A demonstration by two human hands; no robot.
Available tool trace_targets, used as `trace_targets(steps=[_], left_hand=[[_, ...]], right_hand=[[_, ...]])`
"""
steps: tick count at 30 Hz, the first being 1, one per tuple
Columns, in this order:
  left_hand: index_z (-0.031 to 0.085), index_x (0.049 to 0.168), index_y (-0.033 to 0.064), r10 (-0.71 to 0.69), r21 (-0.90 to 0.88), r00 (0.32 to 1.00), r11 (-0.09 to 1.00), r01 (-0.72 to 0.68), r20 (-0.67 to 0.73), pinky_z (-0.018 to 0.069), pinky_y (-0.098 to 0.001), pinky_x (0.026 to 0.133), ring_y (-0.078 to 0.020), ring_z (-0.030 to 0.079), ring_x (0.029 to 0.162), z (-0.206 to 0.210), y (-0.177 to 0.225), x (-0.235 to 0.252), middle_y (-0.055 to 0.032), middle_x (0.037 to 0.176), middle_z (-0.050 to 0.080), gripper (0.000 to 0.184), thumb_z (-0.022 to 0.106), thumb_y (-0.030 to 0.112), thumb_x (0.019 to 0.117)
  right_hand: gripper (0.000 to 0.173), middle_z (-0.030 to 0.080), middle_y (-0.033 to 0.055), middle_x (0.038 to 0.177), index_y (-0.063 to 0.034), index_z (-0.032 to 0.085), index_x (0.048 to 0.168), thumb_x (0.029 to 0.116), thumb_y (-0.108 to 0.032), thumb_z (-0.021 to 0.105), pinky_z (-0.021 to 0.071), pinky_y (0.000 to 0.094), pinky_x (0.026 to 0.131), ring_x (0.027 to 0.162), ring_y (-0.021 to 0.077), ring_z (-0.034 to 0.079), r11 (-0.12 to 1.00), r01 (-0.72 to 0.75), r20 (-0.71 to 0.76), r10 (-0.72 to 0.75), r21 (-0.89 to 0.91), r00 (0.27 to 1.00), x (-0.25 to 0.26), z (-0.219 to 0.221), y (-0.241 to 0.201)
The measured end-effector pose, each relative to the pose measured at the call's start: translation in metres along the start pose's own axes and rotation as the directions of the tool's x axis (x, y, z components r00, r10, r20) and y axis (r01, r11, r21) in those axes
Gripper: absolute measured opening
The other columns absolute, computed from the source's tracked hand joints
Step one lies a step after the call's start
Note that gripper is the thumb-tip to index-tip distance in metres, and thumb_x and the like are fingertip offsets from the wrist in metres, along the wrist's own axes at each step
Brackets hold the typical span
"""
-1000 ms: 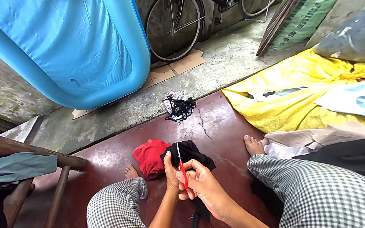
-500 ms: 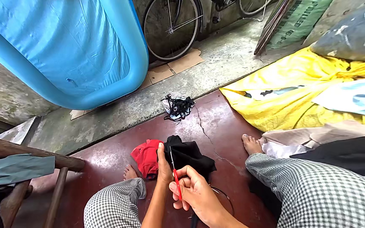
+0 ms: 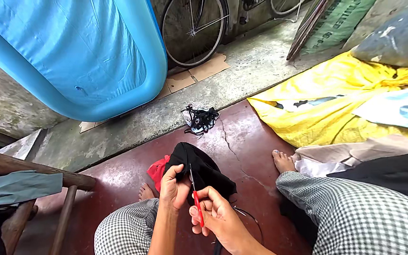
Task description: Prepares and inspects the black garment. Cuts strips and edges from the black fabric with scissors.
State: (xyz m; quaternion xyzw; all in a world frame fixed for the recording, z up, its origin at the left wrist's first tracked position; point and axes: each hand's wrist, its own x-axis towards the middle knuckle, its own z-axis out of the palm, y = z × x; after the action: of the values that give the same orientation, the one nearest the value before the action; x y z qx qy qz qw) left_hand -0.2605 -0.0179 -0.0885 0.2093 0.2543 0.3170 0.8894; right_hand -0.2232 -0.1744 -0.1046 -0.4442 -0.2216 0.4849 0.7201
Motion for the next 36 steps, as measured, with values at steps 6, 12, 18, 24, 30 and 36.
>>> trace_targets(steps=[6, 12, 18, 24, 30, 36], left_hand=[[0.062, 0.100, -0.0057, -0.008, -0.033, 1.000, 0.999, 0.008, -0.013, 0.0610, -0.0455, 0.085, -0.0299, 0.072, 0.088, 0.007, 0.005, -0.009, -0.0236, 0.100, 0.069, 0.018, 0.047, -0.010, 0.0921], [0.060, 0.098, -0.0075, -0.021, -0.031, 0.999, 0.999, 0.020, -0.035, 0.0606, -0.0453, 0.086, -0.0303, 0.071, 0.087, 0.005, 0.002, -0.014, -0.0246, 0.097, 0.068, 0.016, 0.047, -0.012, 0.0895], [0.059, 0.093, -0.0079, -0.031, -0.006, 0.997, 1.000, 0.031, -0.071, 0.0616, -0.0444, 0.082, -0.0291, 0.071, 0.081, 0.003, 0.000, -0.016, -0.0239, 0.091, 0.068, 0.014, 0.048, -0.014, 0.0867], [0.059, 0.094, -0.0085, -0.009, 0.010, 0.997, 1.000, 0.009, -0.072, 0.0617, -0.0460, 0.083, -0.0306, 0.071, 0.085, 0.001, 0.002, -0.017, -0.0249, 0.094, 0.068, 0.016, 0.048, -0.015, 0.0858], [0.060, 0.088, -0.0090, -0.028, 0.129, 0.999, 0.991, 0.032, -0.028, 0.0613, -0.0411, 0.079, -0.0267, 0.070, 0.077, -0.004, 0.001, -0.020, -0.0232, 0.085, 0.067, 0.012, 0.048, -0.012, 0.0859], [0.063, 0.089, -0.0086, -0.021, 0.227, 1.000, 0.974, 0.023, -0.011, 0.0605, -0.0403, 0.081, -0.0257, 0.071, 0.082, -0.005, 0.000, -0.021, -0.0225, 0.089, 0.070, 0.014, 0.050, -0.012, 0.0867]], right_hand=[[0.036, 0.068, 0.0122, 0.081, -0.0035, 0.050, 0.122, 0.0955, -0.018, 0.069, 0.0626, 0.0393, 0.065, 0.070, 0.0238, 0.071, 0.995, 0.058, 0.055, -0.062, 0.079, 0.997, 0.004, -0.003, 0.003], [0.036, 0.069, 0.0125, 0.083, -0.0036, 0.050, 0.121, 0.0947, -0.018, 0.070, 0.0630, 0.0395, 0.065, 0.071, 0.0242, 0.071, 0.994, 0.070, 0.057, -0.074, 0.079, 0.996, 0.007, -0.005, 0.000], [0.037, 0.068, 0.0128, 0.083, -0.0041, 0.052, 0.121, 0.0930, -0.017, 0.073, 0.0618, 0.0370, 0.062, 0.070, 0.0230, 0.070, 0.996, 0.069, 0.028, -0.071, 0.047, 0.997, 0.012, -0.010, -0.004], [0.038, 0.067, 0.0111, 0.081, -0.0058, 0.053, 0.120, 0.0919, -0.018, 0.075, 0.0614, 0.0359, 0.058, 0.067, 0.0221, 0.070, 0.999, 0.037, 0.028, -0.037, -0.003, 0.999, 0.011, -0.011, -0.007], [0.036, 0.068, 0.0132, 0.084, -0.0046, 0.052, 0.121, 0.0936, -0.018, 0.071, 0.0628, 0.0402, 0.063, 0.071, 0.0248, 0.071, 0.998, 0.037, 0.067, -0.040, 0.052, 0.997, 0.015, -0.014, -0.009], [0.036, 0.068, 0.0133, 0.082, -0.0037, 0.053, 0.120, 0.0931, -0.014, 0.073, 0.0631, 0.0412, 0.059, 0.069, 0.0247, 0.071, 0.997, 0.040, 0.013, -0.041, 0.070, 0.999, 0.013, -0.011, -0.011]])
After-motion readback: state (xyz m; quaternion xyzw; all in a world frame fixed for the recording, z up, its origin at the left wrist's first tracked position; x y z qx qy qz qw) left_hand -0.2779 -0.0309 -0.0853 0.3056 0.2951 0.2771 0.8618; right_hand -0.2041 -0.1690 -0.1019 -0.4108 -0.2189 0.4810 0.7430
